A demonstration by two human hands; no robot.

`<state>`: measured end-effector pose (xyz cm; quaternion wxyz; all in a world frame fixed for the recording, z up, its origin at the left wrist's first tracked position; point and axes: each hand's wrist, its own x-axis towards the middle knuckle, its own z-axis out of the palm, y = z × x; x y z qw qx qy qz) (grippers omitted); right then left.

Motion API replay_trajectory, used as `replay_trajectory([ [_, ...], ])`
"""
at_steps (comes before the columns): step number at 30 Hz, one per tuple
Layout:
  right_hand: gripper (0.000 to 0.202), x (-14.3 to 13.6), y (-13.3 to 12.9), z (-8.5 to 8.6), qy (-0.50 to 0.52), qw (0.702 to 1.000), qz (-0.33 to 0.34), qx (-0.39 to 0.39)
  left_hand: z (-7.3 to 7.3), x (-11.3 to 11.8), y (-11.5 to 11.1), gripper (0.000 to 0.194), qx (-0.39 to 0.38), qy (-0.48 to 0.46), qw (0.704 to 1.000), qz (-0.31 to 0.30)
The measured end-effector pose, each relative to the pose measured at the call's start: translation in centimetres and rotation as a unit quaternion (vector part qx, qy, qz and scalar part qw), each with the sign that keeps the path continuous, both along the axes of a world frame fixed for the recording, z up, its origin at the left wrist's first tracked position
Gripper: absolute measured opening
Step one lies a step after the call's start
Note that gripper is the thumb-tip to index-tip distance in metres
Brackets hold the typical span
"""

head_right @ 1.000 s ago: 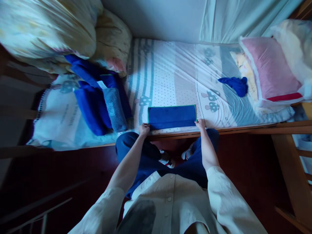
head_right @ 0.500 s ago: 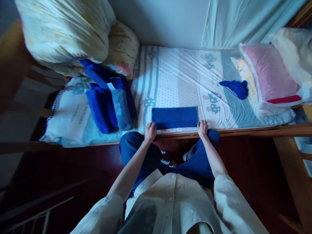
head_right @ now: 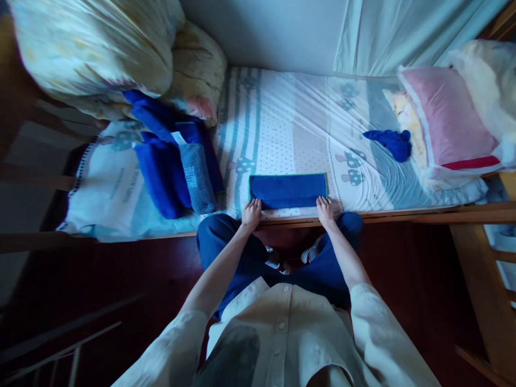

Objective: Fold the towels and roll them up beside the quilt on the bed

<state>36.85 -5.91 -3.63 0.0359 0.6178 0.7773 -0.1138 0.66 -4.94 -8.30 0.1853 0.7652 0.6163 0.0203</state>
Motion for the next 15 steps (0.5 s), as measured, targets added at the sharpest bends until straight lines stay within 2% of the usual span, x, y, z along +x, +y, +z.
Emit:
replay_trajectory([
  [4,0.049,-0.7,1.5,0.9,-0.038,0.999,-0.006,-0.033,0.3,0.0,1.1,0.054,-0.003,0.024,1.000,-0.010],
  [8,0.044,-1.1,2.2,2.3,-0.078,0.994,-0.014,-0.078,1.2,0.1,1.0,0.052,-0.008,0.045,0.999,-0.014],
  [15,0.046,-1.5,-0.6,4.2,-0.098,0.989,-0.033,-0.104,3.5,0.2,-1.3,0.041,-0.027,0.088,0.996,-0.019],
])
